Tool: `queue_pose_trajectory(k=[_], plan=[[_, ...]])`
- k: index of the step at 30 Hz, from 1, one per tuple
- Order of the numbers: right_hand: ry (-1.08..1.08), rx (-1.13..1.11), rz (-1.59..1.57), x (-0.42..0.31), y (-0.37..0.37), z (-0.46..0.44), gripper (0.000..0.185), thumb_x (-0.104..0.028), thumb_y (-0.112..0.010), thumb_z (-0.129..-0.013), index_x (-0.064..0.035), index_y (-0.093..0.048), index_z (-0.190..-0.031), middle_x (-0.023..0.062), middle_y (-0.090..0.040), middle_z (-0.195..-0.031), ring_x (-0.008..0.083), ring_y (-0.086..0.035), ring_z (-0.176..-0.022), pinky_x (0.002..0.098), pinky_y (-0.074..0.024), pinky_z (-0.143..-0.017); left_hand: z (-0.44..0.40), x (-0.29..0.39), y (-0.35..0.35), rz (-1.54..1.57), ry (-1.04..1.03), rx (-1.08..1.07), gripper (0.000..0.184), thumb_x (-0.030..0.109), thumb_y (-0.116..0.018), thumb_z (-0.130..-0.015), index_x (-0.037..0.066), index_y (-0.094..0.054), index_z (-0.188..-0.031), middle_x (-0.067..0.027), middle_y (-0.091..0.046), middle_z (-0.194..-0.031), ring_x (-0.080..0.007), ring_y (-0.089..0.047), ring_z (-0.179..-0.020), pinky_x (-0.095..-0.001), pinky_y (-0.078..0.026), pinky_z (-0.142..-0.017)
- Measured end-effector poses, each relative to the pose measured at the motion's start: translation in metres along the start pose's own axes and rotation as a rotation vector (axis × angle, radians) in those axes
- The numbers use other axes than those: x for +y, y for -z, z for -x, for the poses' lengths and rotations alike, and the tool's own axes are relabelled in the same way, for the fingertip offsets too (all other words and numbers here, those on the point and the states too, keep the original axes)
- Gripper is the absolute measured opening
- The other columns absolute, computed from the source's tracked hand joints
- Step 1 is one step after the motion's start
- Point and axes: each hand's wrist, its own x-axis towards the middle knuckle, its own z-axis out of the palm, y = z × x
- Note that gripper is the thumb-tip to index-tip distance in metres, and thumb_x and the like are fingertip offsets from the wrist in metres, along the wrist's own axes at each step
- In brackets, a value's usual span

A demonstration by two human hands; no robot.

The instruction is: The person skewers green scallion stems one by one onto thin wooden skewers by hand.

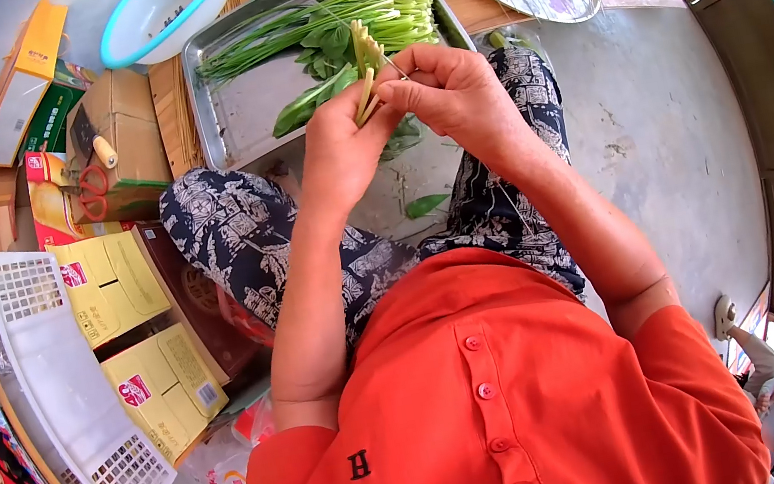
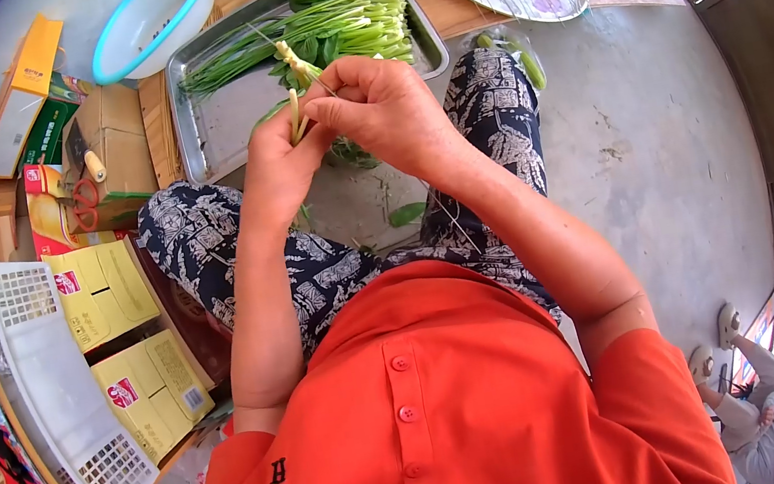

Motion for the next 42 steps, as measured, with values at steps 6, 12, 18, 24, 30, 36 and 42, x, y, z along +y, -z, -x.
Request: queue_pose_trajectory(k=[6,12,18,24,30,36,42], plan=[[-0.056,0.002,-0.041,0.000,0.009,-0.002,0.014,-0.016,-0.063,-0.090,-0.0016,-0.063,-0.087,-0.0066,-0.053,-0.059,0.0001,-0.040,-0.051,0.0188,-0.0293,-0.044,0.003,0.007,0.015,0.528,0.186,-0.162,0.018,0.021,-0.061,-0.092,0.004,-0.061,-0.099,0.0005,-0.057,-0.075,-0.0046,-0.045,-0.057,-0.0179,-0.028,-0.048],[-0.052,0.051,-0.017,-0.006,0.009,0.002,0.016,-0.016,-0.059,-0.092,-0.0013,-0.064,-0.095,-0.0063,-0.049,-0.057,0.0005,-0.038,-0.050,0.0191,-0.0284,-0.043,0.001,0.006,0.015,0.528,0.136,-0.027,0.016,0.017,-0.063,-0.091,0.004,-0.061,-0.100,-0.0013,-0.059,-0.077,-0.0057,-0.047,-0.057,-0.0178,-0.030,-0.047],[-0.164,-0.129,-0.008,-0.023,0.018,0.033,0.021,-0.016,-0.049,-0.097,-0.0011,-0.064,-0.101,-0.0078,-0.041,-0.057,0.0009,-0.035,-0.050,0.0186,-0.0261,-0.045,-0.007,-0.005,0.041,0.778,0.136,0.082,0.016,0.015,-0.066,-0.088,0.002,-0.063,-0.098,-0.0031,-0.061,-0.082,-0.0085,-0.049,-0.059,-0.0204,-0.035,-0.050],[-0.165,-0.191,0.047,-0.025,0.016,0.044,0.022,-0.016,-0.049,-0.097,-0.0013,-0.064,-0.104,-0.0080,-0.040,-0.059,0.0007,-0.034,-0.053,0.0186,-0.0267,-0.046,-0.009,-0.002,0.044,0.835,0.116,0.062,0.016,0.016,-0.064,-0.089,0.001,-0.063,-0.097,-0.0039,-0.061,-0.085,-0.0088,-0.048,-0.061,-0.0207,-0.035,-0.052],[-0.203,-0.221,0.040,-0.028,0.016,0.043,0.022,-0.016,-0.048,-0.097,-0.0023,-0.064,-0.104,-0.0075,-0.042,-0.059,0.0013,-0.036,-0.053,0.0193,-0.0291,-0.047,-0.009,-0.001,0.043,0.846,0.102,0.063,0.015,0.015,-0.064,-0.090,0.002,-0.063,-0.096,-0.0046,-0.061,-0.086,-0.0087,-0.047,-0.061,-0.0207,-0.035,-0.052],[-0.178,-0.227,0.044,-0.025,0.015,0.042,0.022,-0.016,-0.048,-0.097,-0.0023,-0.064,-0.104,-0.0068,-0.042,-0.059,0.0017,-0.037,-0.053,0.0199,-0.0304,-0.047,-0.008,0.001,0.042,0.851,0.108,0.079,0.016,0.015,-0.065,-0.089,0.001,-0.063,-0.096,-0.0034,-0.060,-0.082,-0.0082,-0.048,-0.060,-0.0205,-0.035,-0.051],[-0.181,-0.221,0.083,-0.027,0.014,0.042,0.022,-0.015,-0.049,-0.097,-0.0021,-0.065,-0.103,-0.0065,-0.042,-0.058,0.0020,-0.037,-0.052,0.0201,-0.0305,-0.046,-0.007,0.000,0.042,0.858,0.103,0.081,0.016,0.015,-0.065,-0.089,0.000,-0.064,-0.096,-0.0034,-0.060,-0.081,-0.0079,-0.048,-0.059,-0.0204,-0.035,-0.050]])
